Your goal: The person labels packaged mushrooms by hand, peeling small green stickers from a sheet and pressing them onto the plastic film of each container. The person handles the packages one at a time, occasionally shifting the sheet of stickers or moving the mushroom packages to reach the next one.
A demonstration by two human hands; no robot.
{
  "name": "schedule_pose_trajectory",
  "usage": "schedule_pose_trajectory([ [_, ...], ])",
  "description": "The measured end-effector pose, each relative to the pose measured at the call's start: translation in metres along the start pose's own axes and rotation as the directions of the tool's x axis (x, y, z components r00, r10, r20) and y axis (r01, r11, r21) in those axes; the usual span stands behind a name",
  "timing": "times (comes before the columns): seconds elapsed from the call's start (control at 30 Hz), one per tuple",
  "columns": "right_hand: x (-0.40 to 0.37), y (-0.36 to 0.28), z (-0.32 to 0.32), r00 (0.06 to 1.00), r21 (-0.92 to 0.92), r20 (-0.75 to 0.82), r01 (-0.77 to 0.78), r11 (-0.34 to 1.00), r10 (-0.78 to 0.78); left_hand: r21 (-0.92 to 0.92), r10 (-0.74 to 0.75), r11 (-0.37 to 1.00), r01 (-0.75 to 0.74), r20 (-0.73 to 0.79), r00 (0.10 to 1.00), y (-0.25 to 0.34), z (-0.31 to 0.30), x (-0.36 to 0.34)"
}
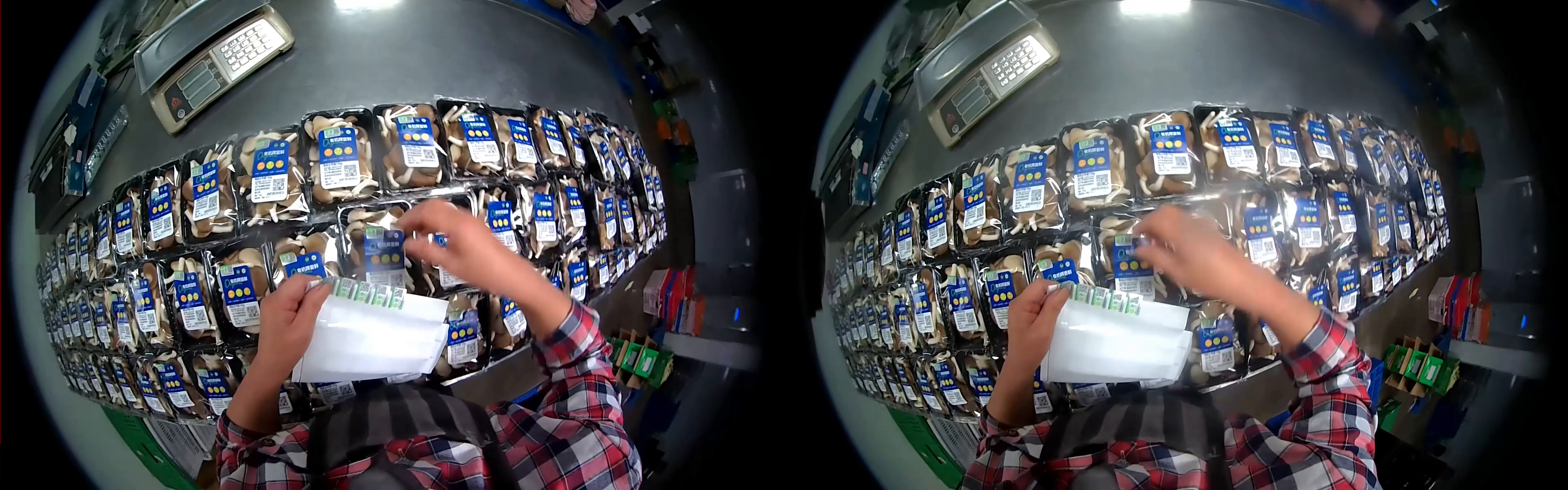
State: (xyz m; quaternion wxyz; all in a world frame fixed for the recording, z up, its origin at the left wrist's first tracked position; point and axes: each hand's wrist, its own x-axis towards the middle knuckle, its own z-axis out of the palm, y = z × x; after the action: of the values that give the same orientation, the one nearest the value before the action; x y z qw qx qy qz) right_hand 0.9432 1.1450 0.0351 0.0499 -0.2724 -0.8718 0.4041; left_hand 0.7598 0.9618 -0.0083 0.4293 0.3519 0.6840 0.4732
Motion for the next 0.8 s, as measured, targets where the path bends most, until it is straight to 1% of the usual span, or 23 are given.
schedule_pose_trajectory([
  [0.03,-0.013,-0.011,0.010,0.998,0.055,-0.022,0.061,0.997,-0.060,0.014,0.012,1.000,-0.012,0.011,1.000,0.004,0.003,-0.001],
  [0.07,-0.021,-0.020,0.012,0.998,0.128,0.047,0.028,0.991,-0.034,0.028,0.026,0.999,-0.027,0.021,0.999,0.008,0.007,-0.003],
  [0.1,-0.030,-0.026,0.016,0.999,0.136,0.028,0.029,0.990,-0.033,0.011,0.034,0.999,-0.034,0.032,0.999,0.013,0.011,-0.006],
  [0.17,-0.043,-0.033,0.023,0.999,0.139,-0.028,0.037,0.990,-0.033,0.060,0.048,0.997,-0.053,0.080,0.996,0.019,0.016,-0.010],
  [0.27,-0.056,-0.032,0.023,0.998,0.082,0.007,0.063,0.995,-0.063,0.090,0.108,0.989,-0.117,0.108,0.988,0.020,0.024,-0.015],
  [0.3,-0.061,-0.031,0.026,0.996,0.097,-0.021,0.085,0.992,-0.083,0.090,0.135,0.985,-0.145,0.112,0.985,0.020,0.028,-0.016],
  [0.4,-0.074,-0.032,0.028,0.992,0.075,-0.071,0.105,0.992,-0.100,0.141,0.124,0.980,-0.141,0.123,0.985,0.020,0.035,-0.019],
  [0.43,-0.078,-0.027,0.033,0.988,0.094,-0.100,0.125,0.988,-0.116,0.129,0.101,0.985,-0.118,0.128,0.987,0.018,0.037,-0.019],
  [0.47,-0.081,-0.020,0.039,0.981,0.071,-0.115,0.164,0.984,-0.155,0.139,0.077,0.986,-0.097,0.139,0.987,0.014,0.040,-0.019],
  [0.53,-0.087,-0.021,0.045,0.957,0.008,-0.200,0.218,0.976,-0.212,0.159,0.026,0.986,-0.051,0.157,0.987,0.005,0.045,-0.015],
  [0.57,-0.089,-0.019,0.046,0.948,0.022,-0.228,0.233,0.972,-0.222,0.173,-0.023,0.985,-0.005,0.162,0.987,0.002,0.047,-0.012],
  [0.6,-0.091,-0.013,0.043,0.953,0.134,-0.296,0.110,0.985,-0.066,0.162,-0.020,0.987,-0.002,0.136,0.991,-0.004,0.048,-0.011],
  [0.63,-0.091,-0.004,0.037,0.933,0.254,-0.346,-0.005,0.967,0.096,0.153,-0.019,0.988,0.002,0.109,0.994,-0.012,0.048,-0.010],
  [0.67,-0.089,0.008,0.031,0.891,0.377,-0.374,-0.107,0.920,0.257,0.144,-0.019,0.990,0.007,0.082,0.996,-0.016,0.048,-0.010],
  [0.7,-0.084,0.034,0.021,0.813,0.413,-0.407,-0.243,0.878,0.417,0.142,-0.042,0.990,0.025,0.114,0.993,-0.010,0.044,-0.011],
  [0.73,-0.079,0.071,0.011,0.706,0.456,-0.431,-0.367,0.811,0.562,0.077,-0.056,0.996,0.046,0.129,0.990,-0.011,0.043,-0.013],
  [0.8,-0.074,0.155,0.008,0.626,0.302,-0.586,-0.420,0.855,0.515,-0.051,-0.081,0.995,0.090,0.157,0.984,-0.013,0.042,-0.015],
])
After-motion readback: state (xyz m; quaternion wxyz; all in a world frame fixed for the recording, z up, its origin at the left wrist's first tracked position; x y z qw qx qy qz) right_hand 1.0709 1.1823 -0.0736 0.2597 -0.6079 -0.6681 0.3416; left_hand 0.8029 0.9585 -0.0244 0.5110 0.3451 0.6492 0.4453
